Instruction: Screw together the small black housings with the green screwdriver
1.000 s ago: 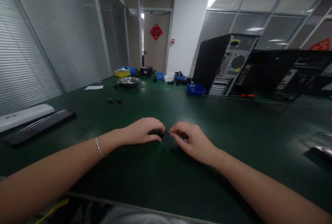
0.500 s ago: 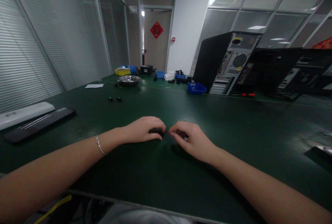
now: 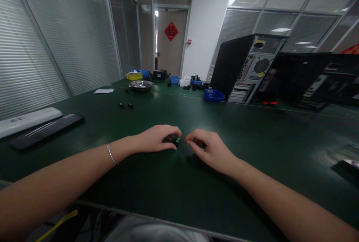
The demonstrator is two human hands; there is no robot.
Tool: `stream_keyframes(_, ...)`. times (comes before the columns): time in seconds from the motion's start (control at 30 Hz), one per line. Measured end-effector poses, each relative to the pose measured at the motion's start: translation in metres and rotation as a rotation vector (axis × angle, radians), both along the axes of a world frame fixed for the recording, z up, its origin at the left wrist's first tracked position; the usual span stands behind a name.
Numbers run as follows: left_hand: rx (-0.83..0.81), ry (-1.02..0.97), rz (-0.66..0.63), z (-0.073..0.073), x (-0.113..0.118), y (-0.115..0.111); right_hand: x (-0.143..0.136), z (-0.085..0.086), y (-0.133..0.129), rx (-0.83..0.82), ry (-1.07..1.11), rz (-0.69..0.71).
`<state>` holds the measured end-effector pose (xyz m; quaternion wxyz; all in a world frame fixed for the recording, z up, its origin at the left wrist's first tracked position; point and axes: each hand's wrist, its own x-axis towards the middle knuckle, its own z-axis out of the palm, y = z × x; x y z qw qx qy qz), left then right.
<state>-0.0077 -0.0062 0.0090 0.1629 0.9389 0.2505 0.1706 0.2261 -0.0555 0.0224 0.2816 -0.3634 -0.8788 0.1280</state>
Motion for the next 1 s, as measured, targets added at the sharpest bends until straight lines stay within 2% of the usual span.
stream_keyframes(0.4, -0.033, -0.018, 0.004, -0.002, -0.001, 0.0, 0.009, -0.001, 0.008, 0.019, 0.011, -0.027)
stream_keyframes(0.53, -0.036, -0.033, 0.042, -0.001, -0.003, 0.002, 0.008, 0.0, 0.007, 0.019, 0.006, -0.021)
stream_keyframes(0.63, -0.022, -0.039, 0.114, 0.003, -0.012, 0.013, 0.009, 0.002, 0.006, 0.015, 0.001, -0.018)
stream_keyframes(0.77, 0.04, -0.054, 0.357, 0.012, -0.048, 0.04, 0.01, 0.003, 0.005, 0.018, -0.009, 0.003)
stream_keyframes(0.9, 0.157, -0.046, 0.763, 0.019, -0.109, 0.068, 0.009, 0.002, 0.005, 0.023, -0.029, 0.036)
stream_keyframes(1.0, 0.21, 0.012, 1.068, 0.017, -0.154, 0.084, 0.009, 0.0, 0.007, 0.021, -0.04, 0.047)
